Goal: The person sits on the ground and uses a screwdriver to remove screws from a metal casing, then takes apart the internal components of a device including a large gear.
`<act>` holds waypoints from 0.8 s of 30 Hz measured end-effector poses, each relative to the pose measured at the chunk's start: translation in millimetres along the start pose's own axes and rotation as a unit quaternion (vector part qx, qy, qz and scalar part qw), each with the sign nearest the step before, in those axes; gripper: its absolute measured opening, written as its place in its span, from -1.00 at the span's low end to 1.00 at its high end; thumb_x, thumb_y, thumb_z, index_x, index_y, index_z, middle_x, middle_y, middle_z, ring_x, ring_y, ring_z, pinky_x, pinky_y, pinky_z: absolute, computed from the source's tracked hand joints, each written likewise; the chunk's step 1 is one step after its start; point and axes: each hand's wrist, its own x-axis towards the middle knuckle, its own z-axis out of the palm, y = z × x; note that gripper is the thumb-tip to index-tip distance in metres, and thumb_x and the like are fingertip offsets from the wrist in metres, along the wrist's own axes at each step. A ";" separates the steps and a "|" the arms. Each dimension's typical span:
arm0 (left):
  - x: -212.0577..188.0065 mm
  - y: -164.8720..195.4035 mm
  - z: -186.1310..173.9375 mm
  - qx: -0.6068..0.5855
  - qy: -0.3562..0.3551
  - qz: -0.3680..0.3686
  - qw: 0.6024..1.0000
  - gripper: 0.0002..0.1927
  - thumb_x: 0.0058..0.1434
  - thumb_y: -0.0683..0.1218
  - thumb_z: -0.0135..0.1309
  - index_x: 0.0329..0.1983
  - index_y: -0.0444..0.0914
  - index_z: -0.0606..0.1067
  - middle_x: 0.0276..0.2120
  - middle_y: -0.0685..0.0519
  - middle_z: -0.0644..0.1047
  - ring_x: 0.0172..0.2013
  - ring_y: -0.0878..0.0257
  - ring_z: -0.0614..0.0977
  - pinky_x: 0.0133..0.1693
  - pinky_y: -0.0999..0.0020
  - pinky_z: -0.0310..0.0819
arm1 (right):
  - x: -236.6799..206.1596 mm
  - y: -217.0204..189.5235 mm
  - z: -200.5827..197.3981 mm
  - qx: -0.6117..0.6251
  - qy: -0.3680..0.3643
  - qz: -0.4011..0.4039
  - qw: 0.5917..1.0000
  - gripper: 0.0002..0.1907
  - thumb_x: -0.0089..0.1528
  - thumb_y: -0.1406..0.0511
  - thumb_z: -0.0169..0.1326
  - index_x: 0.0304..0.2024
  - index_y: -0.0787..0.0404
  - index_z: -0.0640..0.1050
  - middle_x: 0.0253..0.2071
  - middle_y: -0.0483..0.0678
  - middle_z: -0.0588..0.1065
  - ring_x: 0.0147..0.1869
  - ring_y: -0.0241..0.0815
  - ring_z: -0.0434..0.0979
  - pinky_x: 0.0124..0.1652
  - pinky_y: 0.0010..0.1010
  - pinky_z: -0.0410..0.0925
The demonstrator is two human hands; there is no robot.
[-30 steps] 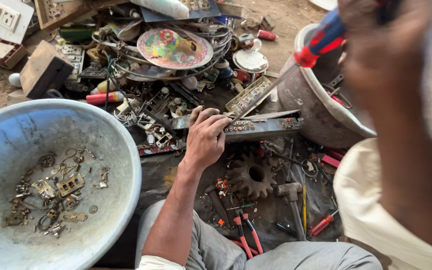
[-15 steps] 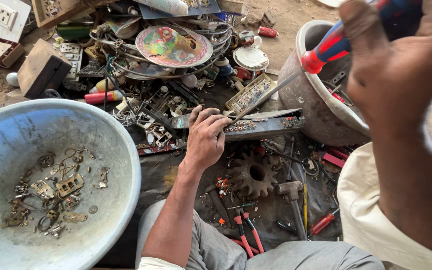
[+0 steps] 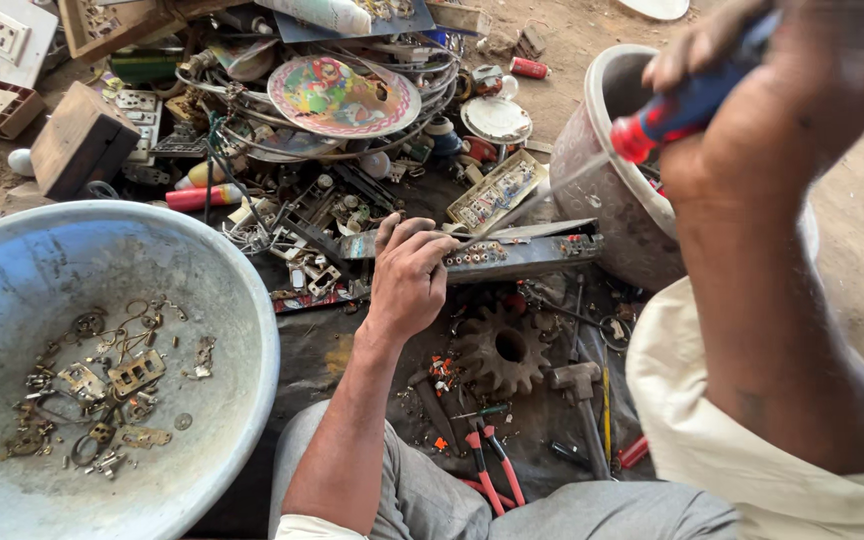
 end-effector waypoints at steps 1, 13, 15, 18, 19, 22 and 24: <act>0.5 -0.1 -0.2 -0.004 -0.001 -0.002 1.000 -0.77 0.11 -0.30 0.11 -0.19 -0.21 0.63 -0.15 0.06 0.65 0.12 0.10 0.54 0.36 0.06 0.10 | 1.6 3.8 -3.3 0.042 -0.031 0.016 0.999 -0.71 0.55 0.28 0.04 -0.25 0.30 0.44 -0.52 0.03 0.40 -0.50 -0.08 0.44 -0.37 -0.21 0.35; 0.5 -1.3 2.1 -0.011 0.003 -0.006 1.000 -0.77 0.11 -0.28 0.13 -0.17 -0.21 0.64 -0.14 0.08 0.66 0.12 0.12 0.55 0.38 0.05 0.09 | 41.6 -73.7 -32.2 -0.608 -0.340 -0.045 0.716 -0.65 0.24 0.45 0.03 0.10 0.29 0.45 -0.05 0.02 0.51 -0.01 -0.17 0.55 -0.01 -0.38 0.43; 1.9 0.0 0.6 -0.008 0.001 -0.004 1.000 -0.76 0.10 -0.28 0.12 -0.17 -0.21 0.64 -0.14 0.07 0.66 0.12 0.11 0.54 0.38 0.03 0.08 | 40.2 -81.2 -18.4 -0.554 -0.315 0.054 0.768 -0.65 0.26 0.46 0.03 0.11 0.24 0.47 -0.01 -0.01 0.52 0.06 -0.21 0.55 0.05 -0.42 0.42; 4.7 4.6 -3.2 0.006 -0.008 -0.014 1.000 -0.74 0.12 -0.26 0.12 -0.14 -0.18 0.65 -0.13 0.09 0.67 0.13 0.14 0.55 0.40 0.05 0.05 | 46.6 -90.7 7.4 -0.571 -0.374 0.043 0.730 -0.73 0.26 0.53 -0.02 -0.03 0.22 0.56 -0.07 0.02 0.55 0.05 -0.18 0.57 0.08 -0.36 0.39; 5.8 6.6 -4.1 0.006 -0.014 -0.022 1.000 -0.76 0.16 -0.20 0.15 -0.09 -0.18 0.65 -0.15 0.07 0.65 0.11 0.13 0.54 0.38 0.04 0.03 | 48.8 -90.1 14.4 -0.585 -0.403 0.009 0.704 -0.69 0.23 0.57 -0.07 -0.09 0.23 0.59 -0.09 0.05 0.57 0.03 -0.15 0.57 0.08 -0.33 0.39; 8.1 12.1 -4.2 0.019 -0.039 -0.040 0.998 -0.75 0.29 -0.06 0.21 0.01 -0.14 0.66 -0.23 0.06 0.63 0.03 0.12 0.52 0.33 0.04 -0.03 | 48.1 -82.2 22.5 -0.584 -0.416 -0.030 0.696 -0.64 0.14 0.61 -0.13 -0.16 0.25 0.58 -0.14 0.10 0.55 -0.09 -0.16 0.55 -0.05 -0.37 0.41; 9.8 13.1 -0.8 0.048 -0.072 -0.043 0.995 -0.76 0.36 0.02 0.21 0.05 -0.06 0.67 -0.28 0.10 0.62 -0.01 0.15 0.51 0.29 0.10 -0.04 | 43.3 -80.7 17.8 -0.586 -0.374 0.023 0.719 -0.74 0.19 0.52 0.08 -0.07 0.31 0.60 -0.28 0.06 0.56 -0.27 -0.17 0.54 -0.27 -0.37 0.37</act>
